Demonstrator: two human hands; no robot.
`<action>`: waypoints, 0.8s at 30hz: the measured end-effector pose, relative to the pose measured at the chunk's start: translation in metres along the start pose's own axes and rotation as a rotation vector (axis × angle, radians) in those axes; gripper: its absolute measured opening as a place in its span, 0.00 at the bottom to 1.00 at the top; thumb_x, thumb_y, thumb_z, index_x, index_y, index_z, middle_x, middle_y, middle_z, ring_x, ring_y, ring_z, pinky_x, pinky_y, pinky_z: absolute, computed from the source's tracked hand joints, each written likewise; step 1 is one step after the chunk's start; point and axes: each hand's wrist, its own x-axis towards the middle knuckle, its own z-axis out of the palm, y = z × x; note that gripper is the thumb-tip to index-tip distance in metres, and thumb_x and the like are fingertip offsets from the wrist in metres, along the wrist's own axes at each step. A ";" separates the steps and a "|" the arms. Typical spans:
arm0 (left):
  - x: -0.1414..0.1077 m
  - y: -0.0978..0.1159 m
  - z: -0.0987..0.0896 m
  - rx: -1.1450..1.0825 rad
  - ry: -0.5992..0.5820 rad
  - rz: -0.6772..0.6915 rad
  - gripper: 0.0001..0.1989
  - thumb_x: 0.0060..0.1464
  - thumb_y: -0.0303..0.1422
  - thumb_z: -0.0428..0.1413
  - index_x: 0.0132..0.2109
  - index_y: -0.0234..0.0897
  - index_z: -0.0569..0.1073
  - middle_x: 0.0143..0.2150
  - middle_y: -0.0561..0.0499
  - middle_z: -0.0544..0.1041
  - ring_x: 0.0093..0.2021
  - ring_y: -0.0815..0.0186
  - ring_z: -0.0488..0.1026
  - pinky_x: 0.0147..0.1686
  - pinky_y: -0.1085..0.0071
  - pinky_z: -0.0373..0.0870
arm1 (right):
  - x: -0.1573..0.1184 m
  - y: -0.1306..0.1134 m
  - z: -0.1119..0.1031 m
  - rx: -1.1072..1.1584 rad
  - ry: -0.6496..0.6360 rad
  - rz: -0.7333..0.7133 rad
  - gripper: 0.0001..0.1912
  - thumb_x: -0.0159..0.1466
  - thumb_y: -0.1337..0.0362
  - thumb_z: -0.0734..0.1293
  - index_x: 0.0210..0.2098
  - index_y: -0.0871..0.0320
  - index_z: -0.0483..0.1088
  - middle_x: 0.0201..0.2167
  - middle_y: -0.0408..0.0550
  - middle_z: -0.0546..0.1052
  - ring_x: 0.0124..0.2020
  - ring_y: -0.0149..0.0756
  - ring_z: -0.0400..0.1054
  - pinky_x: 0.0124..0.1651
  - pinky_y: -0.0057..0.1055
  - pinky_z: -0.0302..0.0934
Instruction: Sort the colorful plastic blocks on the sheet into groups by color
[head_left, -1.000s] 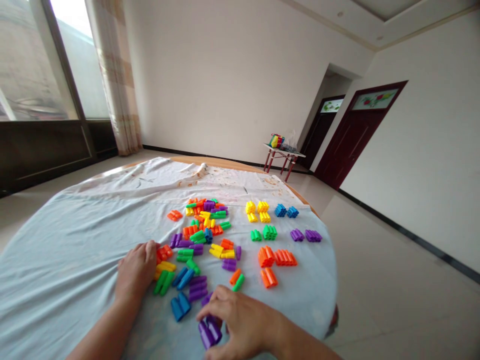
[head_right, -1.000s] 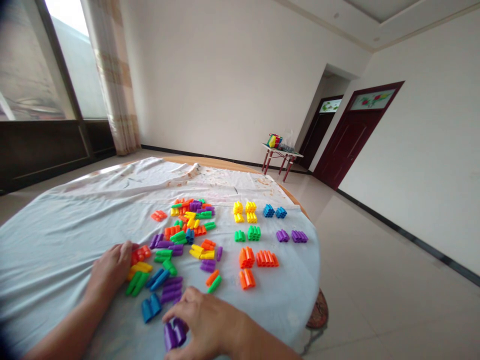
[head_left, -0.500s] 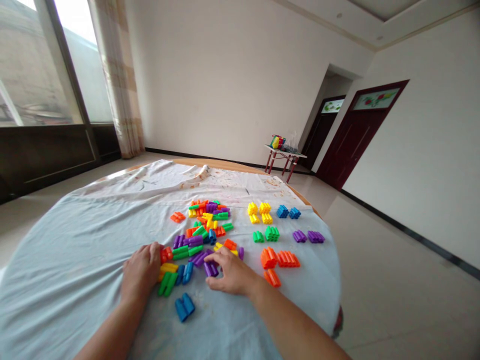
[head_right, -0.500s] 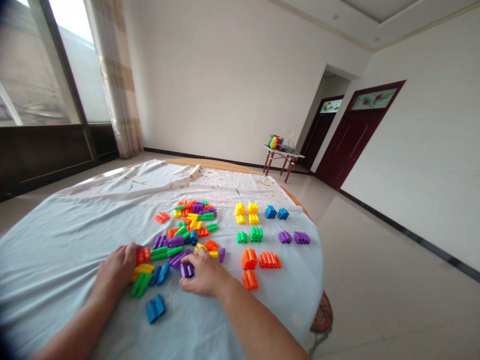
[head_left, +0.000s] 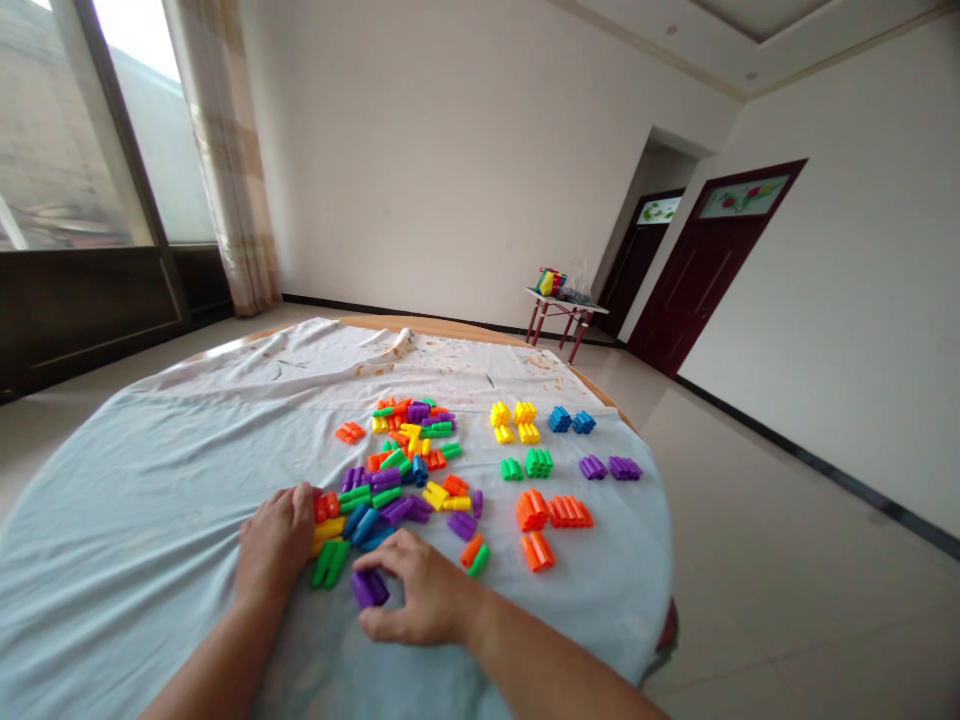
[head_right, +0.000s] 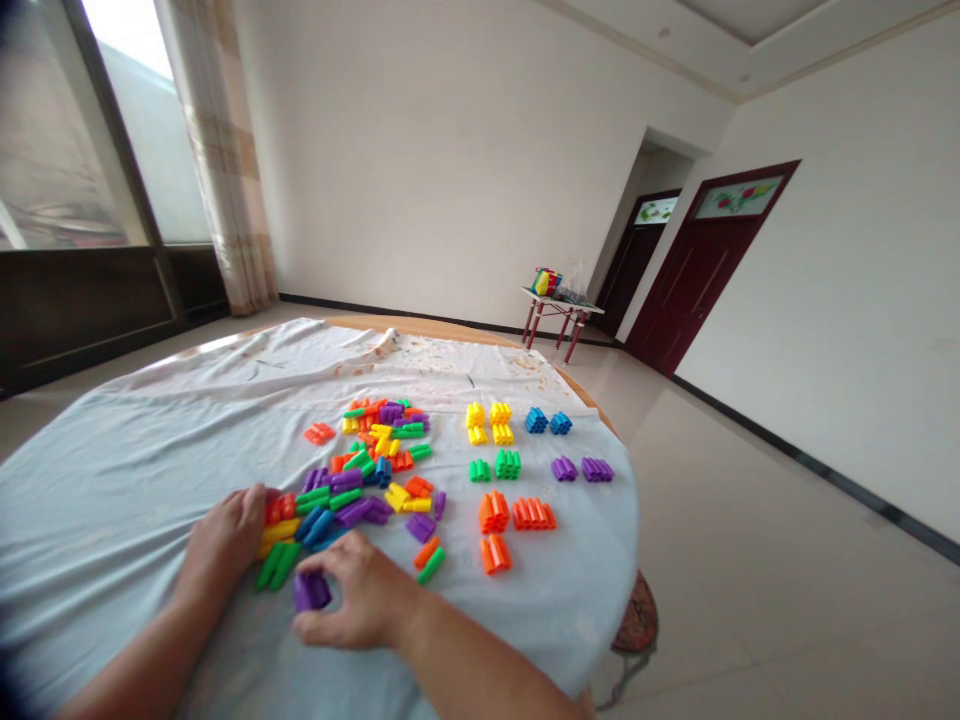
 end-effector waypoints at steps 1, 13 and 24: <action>0.000 0.001 -0.001 0.001 0.000 -0.001 0.25 0.59 0.40 0.31 0.39 0.38 0.72 0.41 0.41 0.76 0.44 0.56 0.70 0.40 0.63 0.62 | -0.001 0.003 -0.007 0.006 0.062 0.022 0.27 0.52 0.62 0.73 0.51 0.56 0.69 0.44 0.49 0.69 0.46 0.36 0.66 0.48 0.31 0.64; -0.001 0.001 -0.004 -0.044 -0.010 -0.016 0.27 0.59 0.40 0.29 0.42 0.38 0.72 0.46 0.40 0.75 0.48 0.55 0.69 0.44 0.62 0.63 | -0.043 0.030 -0.053 0.002 0.088 0.069 0.21 0.54 0.62 0.70 0.47 0.57 0.70 0.40 0.46 0.70 0.38 0.31 0.67 0.41 0.29 0.65; 0.015 -0.016 0.007 0.090 -0.021 0.013 0.27 0.59 0.41 0.30 0.43 0.41 0.73 0.44 0.43 0.76 0.46 0.56 0.72 0.40 0.64 0.67 | 0.036 0.049 -0.062 -0.079 0.486 0.053 0.22 0.54 0.60 0.71 0.47 0.58 0.69 0.42 0.48 0.69 0.37 0.32 0.68 0.43 0.30 0.66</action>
